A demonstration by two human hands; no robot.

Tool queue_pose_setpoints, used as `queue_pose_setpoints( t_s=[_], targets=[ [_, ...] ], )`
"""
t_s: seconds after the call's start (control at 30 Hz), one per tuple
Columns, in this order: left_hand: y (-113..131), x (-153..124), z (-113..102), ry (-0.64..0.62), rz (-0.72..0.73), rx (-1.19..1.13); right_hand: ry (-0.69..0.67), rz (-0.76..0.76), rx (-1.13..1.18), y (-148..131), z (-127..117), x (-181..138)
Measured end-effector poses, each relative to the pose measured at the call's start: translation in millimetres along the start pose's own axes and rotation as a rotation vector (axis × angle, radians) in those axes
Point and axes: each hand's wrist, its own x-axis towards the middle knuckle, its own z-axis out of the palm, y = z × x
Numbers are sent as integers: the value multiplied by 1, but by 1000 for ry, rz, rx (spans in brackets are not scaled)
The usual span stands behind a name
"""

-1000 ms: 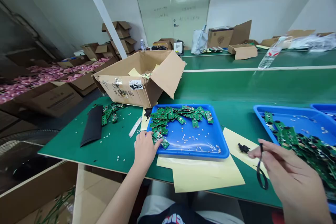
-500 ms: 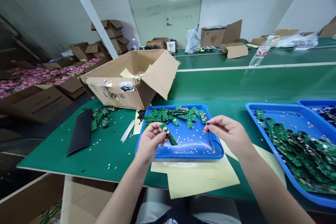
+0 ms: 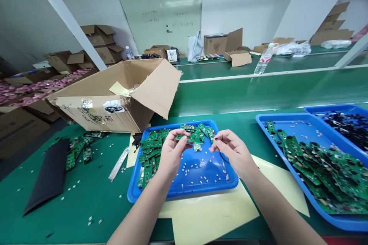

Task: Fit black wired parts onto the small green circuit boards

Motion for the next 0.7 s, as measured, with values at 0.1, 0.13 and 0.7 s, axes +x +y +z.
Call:
queue_pose_setpoints(
  t_s=[0.1,0.13,0.7],
  targets=[
    [-10,-3,-1,-4,52,132,57,43,-12,13,8,-2],
    [-12,-3,-1,-16,56,164,59,38,-26,17,10,-3],
    [-8,-13,1,-96,-232,265,69,-501,-653,7,1,-14]
  ],
)
